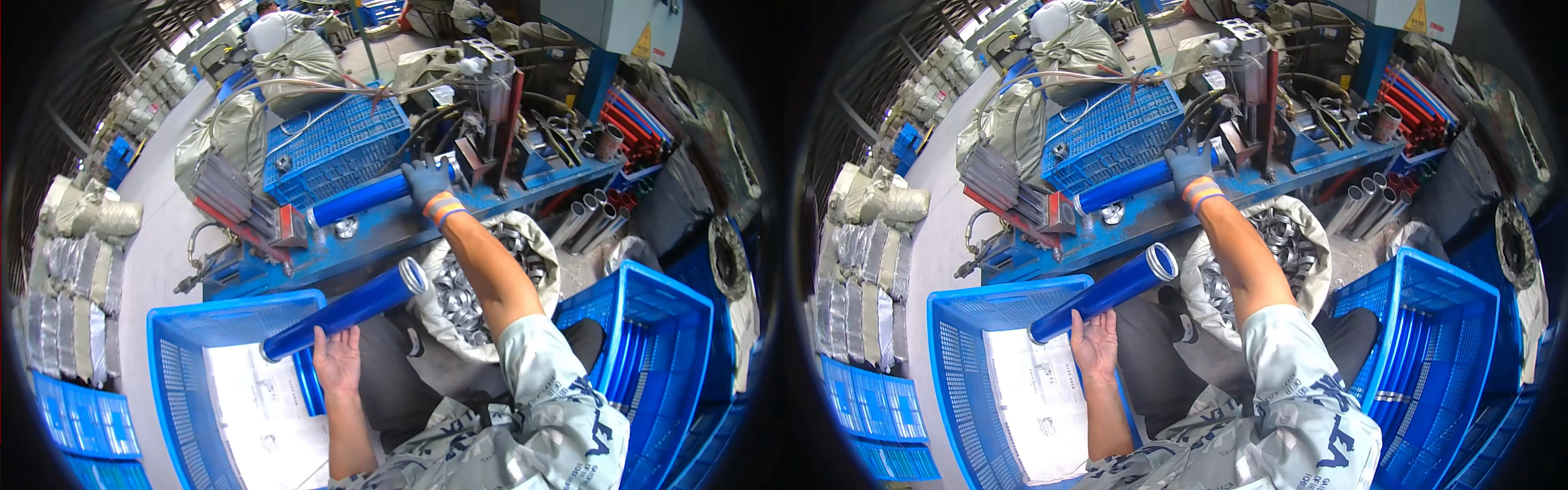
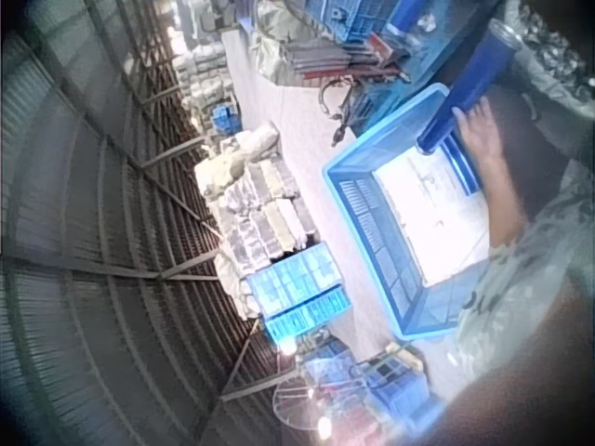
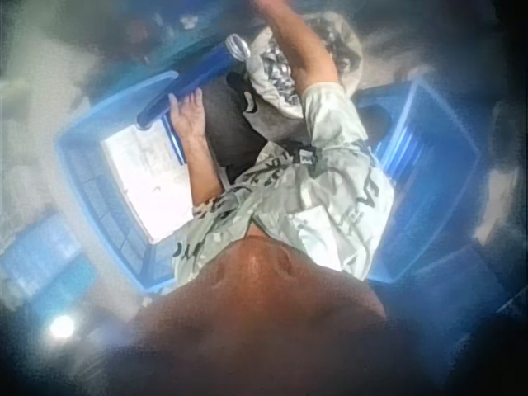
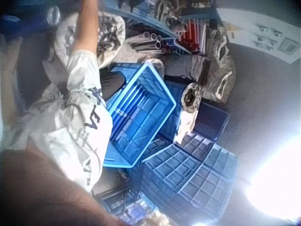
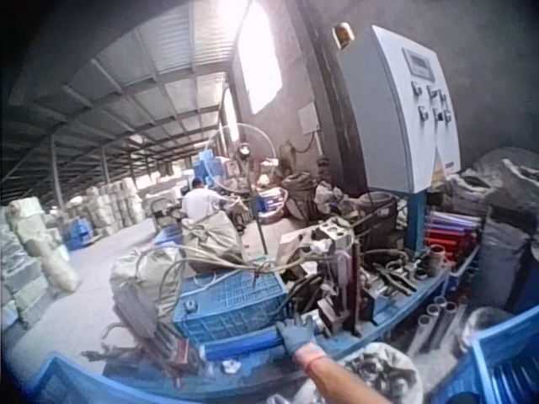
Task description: The person assembles metal caps onto blue industrial tubes using a mechanical press machine.
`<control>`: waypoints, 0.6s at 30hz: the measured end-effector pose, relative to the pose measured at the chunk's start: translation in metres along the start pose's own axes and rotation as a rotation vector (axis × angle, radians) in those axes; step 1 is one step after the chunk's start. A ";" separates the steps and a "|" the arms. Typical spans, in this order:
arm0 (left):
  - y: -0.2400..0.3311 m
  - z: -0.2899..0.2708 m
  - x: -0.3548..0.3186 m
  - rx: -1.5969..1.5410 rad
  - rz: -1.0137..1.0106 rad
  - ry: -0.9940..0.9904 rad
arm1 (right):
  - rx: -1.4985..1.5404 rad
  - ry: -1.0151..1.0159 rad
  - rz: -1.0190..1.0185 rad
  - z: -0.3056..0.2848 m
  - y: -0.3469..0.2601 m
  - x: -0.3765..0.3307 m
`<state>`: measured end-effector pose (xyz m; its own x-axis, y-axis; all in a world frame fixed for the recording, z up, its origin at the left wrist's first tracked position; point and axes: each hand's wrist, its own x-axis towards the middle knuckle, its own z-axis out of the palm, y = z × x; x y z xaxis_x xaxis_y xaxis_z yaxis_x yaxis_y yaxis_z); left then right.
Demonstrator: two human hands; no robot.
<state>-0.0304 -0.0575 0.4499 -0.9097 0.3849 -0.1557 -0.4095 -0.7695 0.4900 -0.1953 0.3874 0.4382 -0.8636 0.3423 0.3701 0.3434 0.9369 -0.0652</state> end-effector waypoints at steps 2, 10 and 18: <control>0.012 -0.005 0.005 0.068 0.044 0.049 | 0.050 0.152 -0.127 -0.026 -0.013 -0.013; -0.103 0.039 0.135 0.308 -0.047 0.088 | 1.285 0.680 0.279 -0.203 0.071 -0.179; -0.117 0.066 0.364 0.460 -0.050 0.353 | 1.609 0.609 0.547 -0.226 0.109 -0.357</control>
<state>-0.3090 0.2058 0.3928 -0.8902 0.1617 -0.4260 -0.4525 -0.4235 0.7848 0.2340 0.3512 0.5088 -0.4181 0.8792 0.2284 -0.4633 0.0099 -0.8862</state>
